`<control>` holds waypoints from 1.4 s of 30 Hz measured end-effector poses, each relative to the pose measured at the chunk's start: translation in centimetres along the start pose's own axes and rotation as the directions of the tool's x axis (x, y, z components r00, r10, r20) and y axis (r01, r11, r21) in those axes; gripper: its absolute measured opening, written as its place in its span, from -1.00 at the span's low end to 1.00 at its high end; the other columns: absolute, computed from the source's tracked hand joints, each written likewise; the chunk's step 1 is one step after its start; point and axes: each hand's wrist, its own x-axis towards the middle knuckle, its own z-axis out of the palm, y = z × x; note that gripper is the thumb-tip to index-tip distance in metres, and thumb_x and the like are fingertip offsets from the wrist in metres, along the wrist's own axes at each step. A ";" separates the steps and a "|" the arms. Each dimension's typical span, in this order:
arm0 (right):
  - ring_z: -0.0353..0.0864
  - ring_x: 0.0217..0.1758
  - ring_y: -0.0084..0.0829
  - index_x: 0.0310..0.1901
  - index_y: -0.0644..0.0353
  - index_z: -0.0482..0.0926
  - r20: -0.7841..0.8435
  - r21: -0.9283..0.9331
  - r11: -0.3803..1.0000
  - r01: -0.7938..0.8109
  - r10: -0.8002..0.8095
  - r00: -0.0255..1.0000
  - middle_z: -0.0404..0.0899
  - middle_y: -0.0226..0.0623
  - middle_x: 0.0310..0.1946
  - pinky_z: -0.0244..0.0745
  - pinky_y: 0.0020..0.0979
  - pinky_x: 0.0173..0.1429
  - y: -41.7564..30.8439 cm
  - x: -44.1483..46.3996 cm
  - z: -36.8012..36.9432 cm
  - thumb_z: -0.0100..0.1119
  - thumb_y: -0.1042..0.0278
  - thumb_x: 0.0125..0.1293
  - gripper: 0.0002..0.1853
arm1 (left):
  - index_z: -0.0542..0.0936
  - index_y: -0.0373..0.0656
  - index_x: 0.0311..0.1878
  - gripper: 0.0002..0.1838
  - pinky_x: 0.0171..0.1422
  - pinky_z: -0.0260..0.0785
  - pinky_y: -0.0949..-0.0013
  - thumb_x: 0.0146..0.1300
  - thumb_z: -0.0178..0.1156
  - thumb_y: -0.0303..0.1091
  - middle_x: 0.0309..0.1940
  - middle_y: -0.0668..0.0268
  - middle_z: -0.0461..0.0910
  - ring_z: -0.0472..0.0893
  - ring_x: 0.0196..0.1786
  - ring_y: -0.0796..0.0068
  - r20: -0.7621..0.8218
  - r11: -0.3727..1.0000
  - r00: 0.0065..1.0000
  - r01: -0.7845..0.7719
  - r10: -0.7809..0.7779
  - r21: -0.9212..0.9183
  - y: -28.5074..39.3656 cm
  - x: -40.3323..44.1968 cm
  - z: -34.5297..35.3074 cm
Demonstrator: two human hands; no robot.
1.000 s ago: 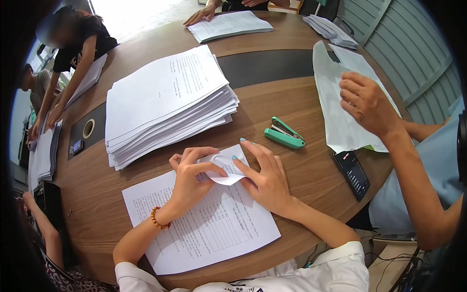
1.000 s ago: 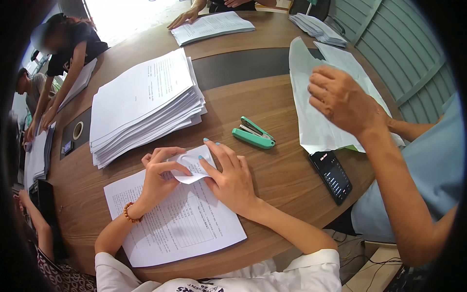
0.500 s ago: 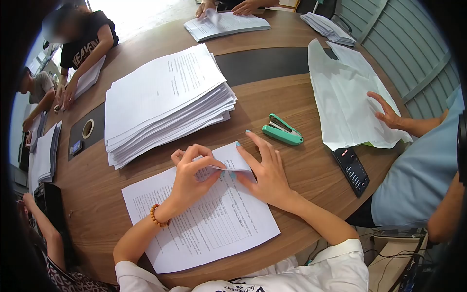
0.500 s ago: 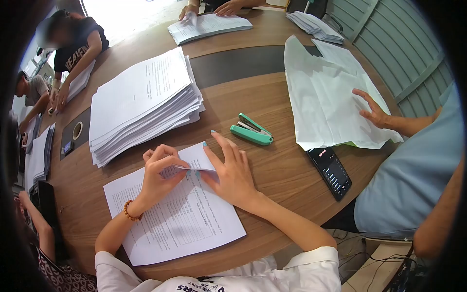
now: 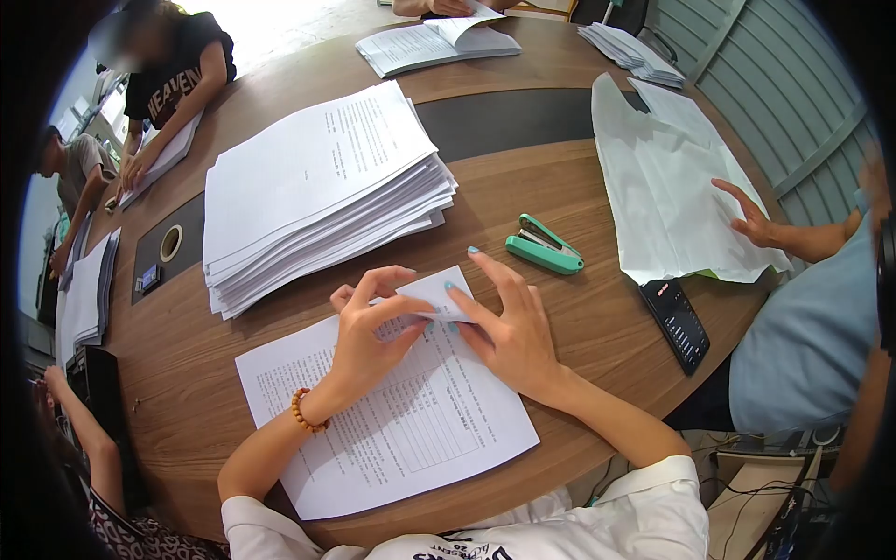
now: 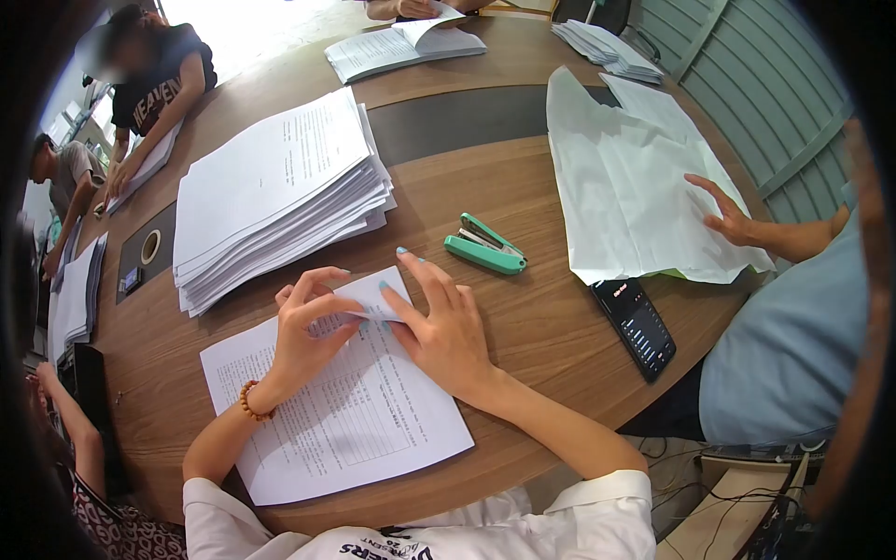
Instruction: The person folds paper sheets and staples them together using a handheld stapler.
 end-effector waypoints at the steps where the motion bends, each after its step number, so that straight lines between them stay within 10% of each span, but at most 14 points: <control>1: 0.24 0.34 -0.20 0.08 0.21 0.53 0.000 0.001 1.000 -0.001 0.001 1.000 0.20 -0.15 0.33 0.26 -0.23 0.13 0.0 0.1 -0.1 0.38 0.34 0.03 -0.48 | 0.71 0.07 -0.34 -0.74 0.20 -0.07 0.18 -0.13 0.44 -0.52 -0.07 0.48 0.57 0.48 -0.09 0.56 0.001 1.000 1.000 0.001 -0.001 0.000 0.2 0.1 0.0; 7: 0.16 0.38 -0.11 0.25 0.18 0.40 0.114 0.034 0.990 -0.137 0.132 0.985 0.06 -0.06 0.39 0.21 -0.16 0.19 0.1 0.1 -0.2 0.37 0.32 0.06 -0.34 | 0.68 -0.04 -0.32 -0.75 0.13 -0.06 0.24 -0.11 0.42 -0.55 -0.11 0.49 0.55 0.46 -0.19 0.60 0.082 0.987 0.985 0.153 -0.149 -0.047 -0.1 0.3 -0.3; 12: 0.20 0.37 -0.18 0.10 0.26 0.50 0.067 -0.035 0.999 -0.041 0.043 0.997 0.17 -0.14 0.36 0.23 -0.21 0.16 0.2 0.2 -0.2 0.34 0.27 0.07 -0.47 | 0.69 0.04 -0.39 -0.78 0.14 -0.10 0.20 -0.14 0.44 -0.52 -0.08 0.50 0.55 0.44 -0.04 0.54 0.025 0.994 0.999 -0.035 0.032 0.104 -0.2 0.0 -0.1; 28: 0.16 0.39 -0.12 0.23 0.20 0.40 0.043 0.016 0.996 -0.089 0.088 0.995 0.12 -0.09 0.36 0.22 -0.18 0.18 -0.1 0.2 -0.2 0.37 0.34 0.04 -0.34 | 0.67 0.05 -0.37 -0.78 0.17 -0.13 0.12 -0.12 0.45 -0.48 -0.22 0.55 0.60 0.44 -0.02 0.50 0.020 0.990 0.992 0.120 -0.122 0.079 0.2 0.0 0.0; 42: 0.25 0.34 -0.17 0.16 0.25 0.44 -0.017 -0.024 1.000 -0.006 0.006 1.000 0.20 -0.17 0.32 0.23 -0.19 0.18 -0.1 0.0 0.1 0.37 0.37 0.02 -0.40 | 0.68 0.01 -0.31 -0.71 0.18 -0.13 0.23 -0.15 0.42 -0.54 -0.23 0.50 0.58 0.43 -0.03 0.51 0.018 0.975 0.998 -0.063 0.060 0.213 0.3 -0.2 0.0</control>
